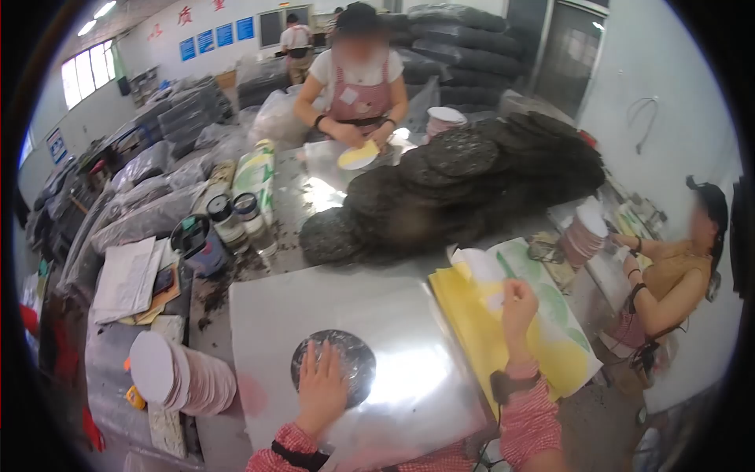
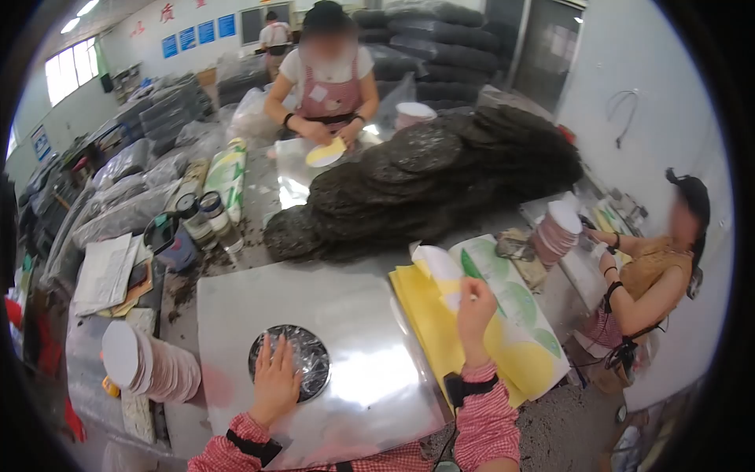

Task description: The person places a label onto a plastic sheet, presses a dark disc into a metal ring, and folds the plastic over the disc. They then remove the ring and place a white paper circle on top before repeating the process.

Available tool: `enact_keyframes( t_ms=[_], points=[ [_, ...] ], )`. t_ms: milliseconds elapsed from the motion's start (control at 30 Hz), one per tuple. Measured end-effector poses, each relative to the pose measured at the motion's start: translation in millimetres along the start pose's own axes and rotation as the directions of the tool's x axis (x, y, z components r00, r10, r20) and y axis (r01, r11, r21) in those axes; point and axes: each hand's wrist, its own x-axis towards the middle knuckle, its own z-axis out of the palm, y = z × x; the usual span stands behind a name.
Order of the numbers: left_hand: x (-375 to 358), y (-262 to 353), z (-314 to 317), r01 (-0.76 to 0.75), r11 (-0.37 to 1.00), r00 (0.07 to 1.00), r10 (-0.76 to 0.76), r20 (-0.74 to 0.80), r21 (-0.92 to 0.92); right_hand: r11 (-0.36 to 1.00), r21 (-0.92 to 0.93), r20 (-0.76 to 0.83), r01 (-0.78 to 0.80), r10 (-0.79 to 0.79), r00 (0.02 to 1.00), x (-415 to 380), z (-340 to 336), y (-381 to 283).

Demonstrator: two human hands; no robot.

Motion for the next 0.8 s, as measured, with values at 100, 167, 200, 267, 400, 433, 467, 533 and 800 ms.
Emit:
enact_keyframes(
  t_ms=[100, 167, 200, 267, 400, 433, 467, 533, 800],
  points=[
    [1, -1, 4, 0.0, 1.0, 1.0, 0.0, 0.023, 0.01, 0.978, 0.132, -0.066, -0.163, 0.172, 0.983, 54, -43, 26],
    [1, 1, 1, 0.037, 0.999, 0.998, -0.036, 0.045, -0.017, 0.961, 0.176, -0.089, -0.213, 0.231, 0.969, 69, -56, 38],
    [1, -1, 3, 0.02, 1.0, 0.998, -0.02, 0.052, -0.012, 0.952, 0.192, -0.095, -0.238, 0.26, 0.961, 71, -57, 44],
    [3, 1, 2, 0.013, 1.0, 0.998, -0.012, 0.063, -0.012, 0.939, 0.22, -0.092, -0.264, 0.29, 0.953, 77, -54, 54],
    [1, -4, 8, 0.0, 1.0, 0.997, -0.002, 0.08, 0.023, 0.977, 0.159, -0.199, -0.143, 0.174, 0.964, 99, -67, 66],
    [1, -4, 8, -0.008, 0.999, 0.997, 0.006, 0.076, 0.031, 0.989, 0.117, -0.244, -0.09, 0.117, 0.963, 109, -76, 66],
    [1, -4, 8, -0.005, 0.999, 0.996, 0.002, 0.085, 0.032, 0.989, 0.091, -0.25, -0.114, 0.133, 0.959, 119, -85, 67],
    [3, -2, 6, -0.003, 0.999, 0.996, 0.0, 0.093, 0.034, 0.99, 0.106, -0.283, -0.094, 0.12, 0.951, 133, -97, 64],
    [0, 1, 1, 0.003, 0.997, 0.998, -0.008, 0.063, 0.081, 0.957, 0.168, -0.275, 0.235, -0.183, 0.944, 97, -151, -94]
  ],
)
